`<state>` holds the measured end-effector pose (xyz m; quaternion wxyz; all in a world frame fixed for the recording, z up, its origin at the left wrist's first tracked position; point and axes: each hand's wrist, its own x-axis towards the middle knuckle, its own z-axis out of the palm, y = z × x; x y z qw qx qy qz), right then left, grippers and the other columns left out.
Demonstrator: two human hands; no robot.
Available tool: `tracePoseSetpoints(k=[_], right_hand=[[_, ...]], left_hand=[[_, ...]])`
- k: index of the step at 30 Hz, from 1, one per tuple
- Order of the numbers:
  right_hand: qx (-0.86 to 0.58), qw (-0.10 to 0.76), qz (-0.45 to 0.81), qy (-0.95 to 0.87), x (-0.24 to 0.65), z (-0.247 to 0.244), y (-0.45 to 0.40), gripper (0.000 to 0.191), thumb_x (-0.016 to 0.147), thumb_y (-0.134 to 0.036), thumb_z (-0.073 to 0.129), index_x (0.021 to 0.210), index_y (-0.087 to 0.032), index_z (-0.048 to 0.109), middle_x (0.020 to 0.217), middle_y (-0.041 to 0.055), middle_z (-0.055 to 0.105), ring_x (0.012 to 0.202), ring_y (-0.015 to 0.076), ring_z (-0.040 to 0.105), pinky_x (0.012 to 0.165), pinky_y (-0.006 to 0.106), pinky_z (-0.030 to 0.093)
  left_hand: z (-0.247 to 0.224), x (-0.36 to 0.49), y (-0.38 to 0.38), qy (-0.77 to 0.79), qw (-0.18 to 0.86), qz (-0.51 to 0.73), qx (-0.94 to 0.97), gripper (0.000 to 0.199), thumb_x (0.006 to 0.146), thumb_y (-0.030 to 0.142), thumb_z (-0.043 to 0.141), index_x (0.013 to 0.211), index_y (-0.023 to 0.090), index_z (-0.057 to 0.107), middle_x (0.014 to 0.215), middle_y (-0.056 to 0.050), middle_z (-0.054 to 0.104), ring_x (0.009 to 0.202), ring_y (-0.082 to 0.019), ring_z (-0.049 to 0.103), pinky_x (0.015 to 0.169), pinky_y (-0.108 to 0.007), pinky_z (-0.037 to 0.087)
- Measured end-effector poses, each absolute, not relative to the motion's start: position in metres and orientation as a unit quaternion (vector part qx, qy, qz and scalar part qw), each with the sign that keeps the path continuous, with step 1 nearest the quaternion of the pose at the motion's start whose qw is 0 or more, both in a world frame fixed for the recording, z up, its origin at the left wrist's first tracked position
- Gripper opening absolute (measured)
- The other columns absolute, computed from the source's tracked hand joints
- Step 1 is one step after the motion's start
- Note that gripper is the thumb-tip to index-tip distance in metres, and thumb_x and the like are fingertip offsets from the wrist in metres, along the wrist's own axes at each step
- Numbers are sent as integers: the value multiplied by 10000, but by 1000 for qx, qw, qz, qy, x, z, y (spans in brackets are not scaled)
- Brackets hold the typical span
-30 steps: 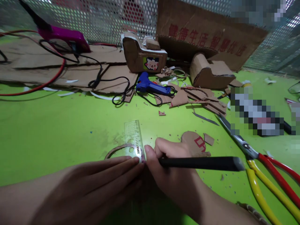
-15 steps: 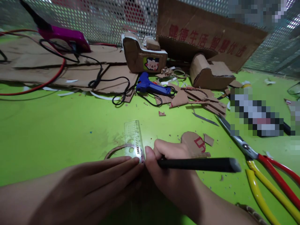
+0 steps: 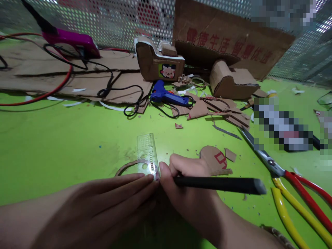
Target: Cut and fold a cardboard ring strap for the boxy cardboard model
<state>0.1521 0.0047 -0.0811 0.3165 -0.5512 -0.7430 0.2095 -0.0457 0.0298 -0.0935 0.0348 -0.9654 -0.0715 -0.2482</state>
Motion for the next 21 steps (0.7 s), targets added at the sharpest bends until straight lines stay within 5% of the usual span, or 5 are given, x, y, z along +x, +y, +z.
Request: tracePoseSetpoints(k=[21], right_hand=[[-549, 312, 223, -742, 152, -82, 5, 377, 878, -217, 443, 553, -209, 250, 465, -76, 280, 405, 51, 291, 388, 186, 242]], left_hand=[[-92, -47, 33, -61, 36, -236, -969, 328, 906, 109, 374, 1088, 70, 644, 1111, -101, 698, 1073, -166, 607, 1026, -260, 460]])
